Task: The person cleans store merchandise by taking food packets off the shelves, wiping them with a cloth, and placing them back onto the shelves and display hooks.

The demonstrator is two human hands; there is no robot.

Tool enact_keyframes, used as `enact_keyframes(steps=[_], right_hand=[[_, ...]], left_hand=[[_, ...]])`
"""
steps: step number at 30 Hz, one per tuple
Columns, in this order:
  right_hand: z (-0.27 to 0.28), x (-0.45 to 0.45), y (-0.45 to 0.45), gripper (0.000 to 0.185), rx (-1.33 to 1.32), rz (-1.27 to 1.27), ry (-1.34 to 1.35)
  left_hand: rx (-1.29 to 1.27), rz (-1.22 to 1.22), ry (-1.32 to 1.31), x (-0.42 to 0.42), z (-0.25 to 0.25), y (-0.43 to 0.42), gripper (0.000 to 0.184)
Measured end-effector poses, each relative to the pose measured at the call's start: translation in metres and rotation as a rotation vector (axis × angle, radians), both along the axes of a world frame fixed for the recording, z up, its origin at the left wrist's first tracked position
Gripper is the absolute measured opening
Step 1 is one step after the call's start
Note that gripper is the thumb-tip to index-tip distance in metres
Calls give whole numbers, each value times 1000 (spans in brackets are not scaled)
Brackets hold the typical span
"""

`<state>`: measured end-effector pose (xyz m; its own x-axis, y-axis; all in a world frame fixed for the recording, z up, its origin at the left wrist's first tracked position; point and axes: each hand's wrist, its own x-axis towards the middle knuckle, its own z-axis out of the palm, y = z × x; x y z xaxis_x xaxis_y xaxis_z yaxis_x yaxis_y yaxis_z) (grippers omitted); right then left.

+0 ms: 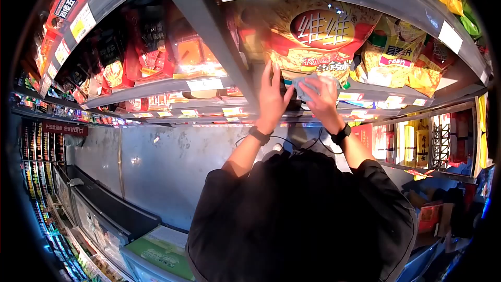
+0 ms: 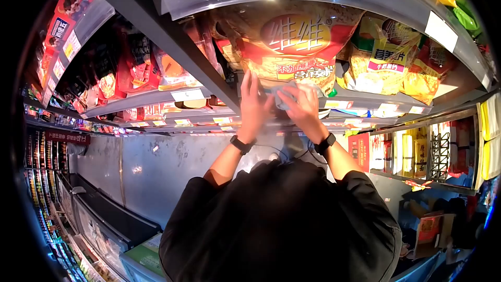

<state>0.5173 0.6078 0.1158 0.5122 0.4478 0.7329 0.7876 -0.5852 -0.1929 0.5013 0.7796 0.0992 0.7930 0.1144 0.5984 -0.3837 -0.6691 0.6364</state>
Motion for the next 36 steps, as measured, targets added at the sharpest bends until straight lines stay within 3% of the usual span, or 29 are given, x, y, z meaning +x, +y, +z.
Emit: enact_keyframes(steps=[3, 7, 10, 18, 22, 25, 26, 29, 36], right_hand=[[-4, 10, 1, 53, -25, 10, -78], [40, 27, 15, 58, -71, -58, -241], [68, 46, 19, 51, 84, -122, -287], [17, 23, -8, 48, 192, -202, -155], [0, 15, 3, 49, 145, -57, -105], [27, 18, 15, 46, -83, 78, -81], [30, 25, 20, 58, -52, 114, -137], [44, 41, 18, 58, 25, 43, -249], [19, 32, -30, 55, 156, -62, -99]], left_hand=[[-15, -14, 9, 0, -5, 2, 73], [-22, -17, -24, -1, -6, 0, 73], [-40, -37, -85, 3, -12, -1, 74], [-30, -40, -58, 2, -16, 3, 72], [-38, -20, -44, 1, -17, -1, 72], [-140, -32, 117, -6, -9, -5, 72], [-188, -45, 196, -7, -7, -7, 72], [-78, -3, -61, -1, -10, -12, 72], [-2, 54, 4, 0, -12, -16, 76]])
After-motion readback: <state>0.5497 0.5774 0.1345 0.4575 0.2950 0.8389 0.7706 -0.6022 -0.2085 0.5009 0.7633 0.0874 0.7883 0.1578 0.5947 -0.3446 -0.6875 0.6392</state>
